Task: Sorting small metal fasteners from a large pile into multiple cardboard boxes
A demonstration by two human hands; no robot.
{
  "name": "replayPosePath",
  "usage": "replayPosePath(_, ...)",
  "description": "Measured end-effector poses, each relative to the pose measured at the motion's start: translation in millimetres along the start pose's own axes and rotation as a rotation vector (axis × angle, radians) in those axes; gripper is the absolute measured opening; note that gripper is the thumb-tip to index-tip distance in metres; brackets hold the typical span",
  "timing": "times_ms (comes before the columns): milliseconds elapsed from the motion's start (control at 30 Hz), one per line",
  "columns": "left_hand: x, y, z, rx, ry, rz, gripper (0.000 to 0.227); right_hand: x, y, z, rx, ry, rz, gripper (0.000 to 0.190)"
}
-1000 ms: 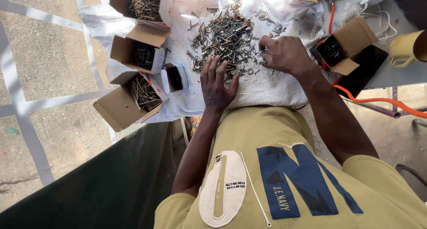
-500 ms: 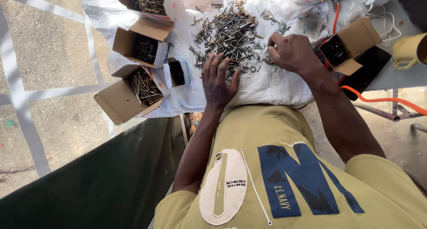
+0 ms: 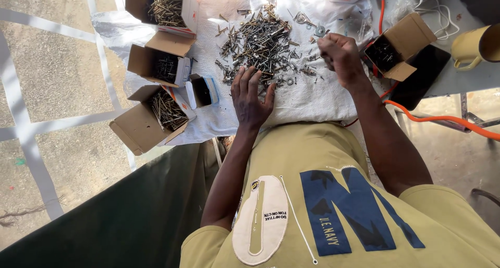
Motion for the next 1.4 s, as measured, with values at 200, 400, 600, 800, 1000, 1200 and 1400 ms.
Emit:
replayPosePath(200, -3.2, -3.3, 1.7, 0.012, -0.003, 0.015, 0.037, -17.3, 11.1, 23.3, 1.009, -0.324, 0.084, 0.014)
replayPosePath(400, -0.8, -3.3, -1.0, 0.019, -0.026, 0.044, 0.037, -11.9, 6.4, 16.3, 0.072, -0.061, -0.018, 0.007)
replayPosePath(600, 0.3, 0.4, -3.2, -0.002, -0.003, 0.035, 0.037, -9.4, 10.0, 2.5, -0.297, 0.037, -0.029, 0.013)
replayPosePath(800, -1.9, -2.3, -0.1, 0.005, -0.005, 0.032, 0.036, -33.2, 27.3, 27.6, 0.862, -0.370, 0.071, 0.019)
replayPosePath(1000, -5.1, -2.1, -0.7, 0.006, -0.015, 0.038, 0.034, -25.4, 52.6, 5.4, 1.072, -0.233, -0.071, 0.014)
replayPosePath(1200, 5.5, 10.4, -10.6, -0.011, -0.011, 0.164, 0.036, -40.8, 42.0, 39.5, 0.779, -0.298, -0.101, 0.021)
replayPosePath(1400, -3.4, -2.0, -3.1, 0.006, -0.033, 0.016, 0.028, -9.9, 36.8, 4.3, 0.015, 0.201, -0.099, 0.006)
Point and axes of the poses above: each hand's wrist, its own x-axis away from the middle knuckle, its own y-axis out of the palm, z = x × y, the point moved 3 cm from there along -x, towards the middle knuckle, and after that the axes turned 11 degrees about z, right-handed, at the moved point
